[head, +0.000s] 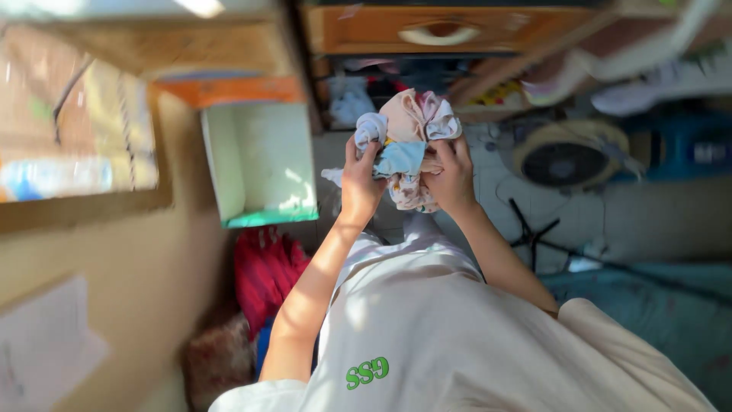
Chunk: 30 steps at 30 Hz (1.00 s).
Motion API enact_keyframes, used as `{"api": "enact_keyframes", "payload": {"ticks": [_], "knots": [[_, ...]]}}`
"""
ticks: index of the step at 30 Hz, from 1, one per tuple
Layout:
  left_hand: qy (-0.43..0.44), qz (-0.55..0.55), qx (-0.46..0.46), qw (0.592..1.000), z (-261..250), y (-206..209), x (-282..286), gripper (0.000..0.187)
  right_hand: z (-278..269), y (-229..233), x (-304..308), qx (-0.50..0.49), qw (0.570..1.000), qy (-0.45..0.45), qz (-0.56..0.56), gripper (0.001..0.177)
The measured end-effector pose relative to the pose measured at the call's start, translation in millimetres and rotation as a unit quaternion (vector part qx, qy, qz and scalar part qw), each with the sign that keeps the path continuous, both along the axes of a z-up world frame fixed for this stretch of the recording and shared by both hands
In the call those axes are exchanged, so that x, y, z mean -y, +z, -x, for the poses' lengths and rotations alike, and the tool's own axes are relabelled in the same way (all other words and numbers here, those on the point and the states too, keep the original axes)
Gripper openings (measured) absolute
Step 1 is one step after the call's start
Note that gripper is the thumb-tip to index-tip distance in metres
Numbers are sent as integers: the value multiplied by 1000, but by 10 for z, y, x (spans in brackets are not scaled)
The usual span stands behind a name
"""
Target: Organizing and tidying clothes by sorting them from drawers and placing them on a bed.
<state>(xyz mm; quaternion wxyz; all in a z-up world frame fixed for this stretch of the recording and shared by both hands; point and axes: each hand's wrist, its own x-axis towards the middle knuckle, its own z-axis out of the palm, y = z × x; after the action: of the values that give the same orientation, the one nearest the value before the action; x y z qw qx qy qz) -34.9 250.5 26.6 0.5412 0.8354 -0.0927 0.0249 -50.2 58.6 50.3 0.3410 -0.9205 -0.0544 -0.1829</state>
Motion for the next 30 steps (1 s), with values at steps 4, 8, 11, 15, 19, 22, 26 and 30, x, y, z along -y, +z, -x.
{"api": "enact_keyframes", "payload": {"ticks": [4, 8, 11, 15, 19, 22, 26, 30], "knots": [[-92, -42, 44, 994, 20, 58, 632, 68, 414, 199, 488, 36, 996, -86, -16, 49], [-190, -48, 42, 980, 212, 147, 1366, 66, 962, 268, 1067, 44, 980, -194, -8, 56], [-252, -66, 44, 964, 460, 106, 2019, 65, 1476, 276, 1548, 29, 963, -267, -32, 51], [-330, -94, 52, 938, 926, -5, 2861, 63, 2205, 237, 2179, 32, 937, -347, -35, 44], [-422, -71, 73, 901, 1410, -67, 3645, 63, 2930, 134, 2700, 48, 907, -418, -3, 40], [-485, -85, 75, 867, 1809, -176, 4099, 60, 3465, 93, 2883, 16, 870, -492, -13, 38], [-559, -86, 63, 822, 2240, -81, 4618, 59, 3977, 34, 3067, 15, 817, -577, -6, 40], [-651, -59, 89, 752, 2653, -149, 4987, 59, 4443, -38, 3005, 11, 755, -656, -18, 41]]}}
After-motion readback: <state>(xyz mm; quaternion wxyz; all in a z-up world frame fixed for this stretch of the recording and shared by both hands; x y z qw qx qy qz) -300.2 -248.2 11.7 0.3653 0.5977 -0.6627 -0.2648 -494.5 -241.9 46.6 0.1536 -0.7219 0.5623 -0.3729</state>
